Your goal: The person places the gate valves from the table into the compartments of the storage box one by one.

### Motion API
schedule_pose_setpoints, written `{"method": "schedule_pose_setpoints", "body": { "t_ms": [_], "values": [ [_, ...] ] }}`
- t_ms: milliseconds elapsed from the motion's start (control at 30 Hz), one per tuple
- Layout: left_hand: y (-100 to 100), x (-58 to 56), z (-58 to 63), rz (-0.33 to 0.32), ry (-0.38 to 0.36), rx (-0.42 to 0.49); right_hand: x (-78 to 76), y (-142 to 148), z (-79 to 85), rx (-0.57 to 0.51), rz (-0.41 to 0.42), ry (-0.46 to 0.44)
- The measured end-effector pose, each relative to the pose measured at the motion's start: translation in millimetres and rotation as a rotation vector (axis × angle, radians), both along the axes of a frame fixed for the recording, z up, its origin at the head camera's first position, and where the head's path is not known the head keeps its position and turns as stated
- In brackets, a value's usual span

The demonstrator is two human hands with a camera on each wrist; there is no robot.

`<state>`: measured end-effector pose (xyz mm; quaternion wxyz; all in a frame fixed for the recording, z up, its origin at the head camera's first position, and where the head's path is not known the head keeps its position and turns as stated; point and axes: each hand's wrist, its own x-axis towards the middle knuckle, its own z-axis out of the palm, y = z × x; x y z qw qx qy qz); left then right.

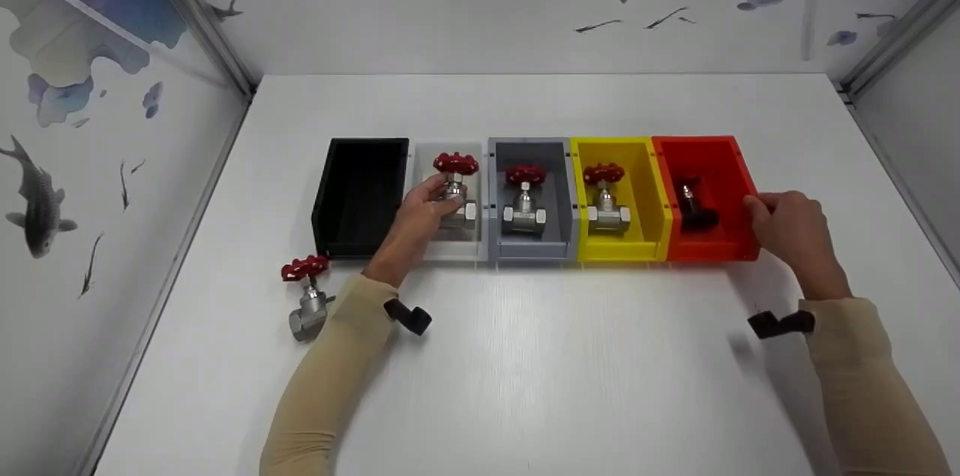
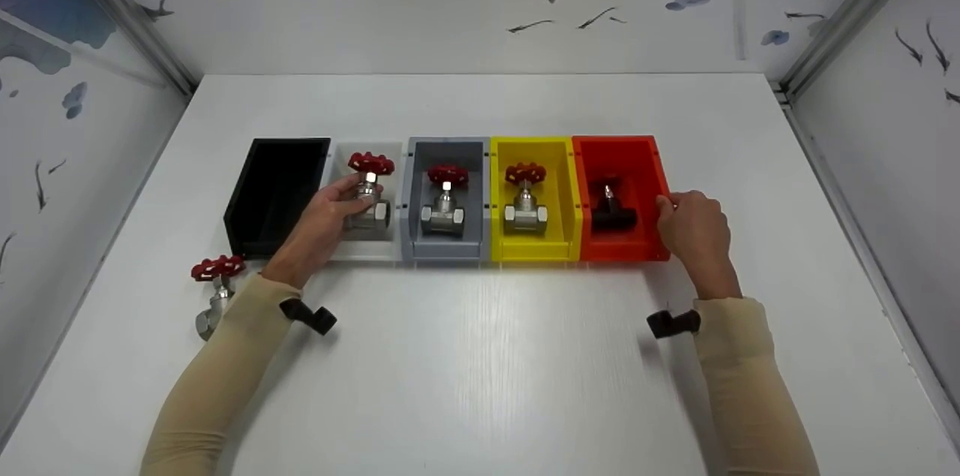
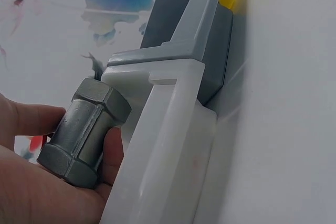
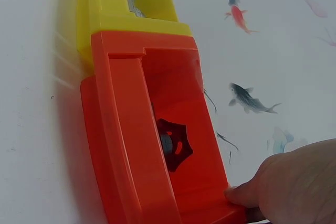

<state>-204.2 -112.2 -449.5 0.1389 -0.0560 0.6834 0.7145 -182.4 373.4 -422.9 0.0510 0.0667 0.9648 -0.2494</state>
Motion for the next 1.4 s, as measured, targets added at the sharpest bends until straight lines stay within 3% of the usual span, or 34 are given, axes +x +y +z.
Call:
{"method": "schedule_pose_setpoints", "body": {
  "t_ms": [167, 600, 800, 1067, 1400],
  "values": [
    [3, -4.9, -2.4, 0.027, -0.005, -0.011, -0.2, -2, 0.7, 0.000, -0.012, -0.009],
    [9, -10.1, -5.5, 0.036, -0.042, -0.144, 0.2, -2, 0.8, -0.004, -0.011, -0.011],
    [10, -13.4, -9.1, 0.041, -0.058, -0.167, 0.3, -1, 1.0, -0.013, -0.007, -0.016],
    [12, -17.5, -10.9, 0.038, -0.064, -0.191, 2.4, 0, -1.2, -0.003, 0.022, 0.060],
    [12, -20.0, -11.7, 0.021, -0.097, -0.188, 1.2, 1, -2.8, -0.004, 0.014, 0.049]
  ]
}}
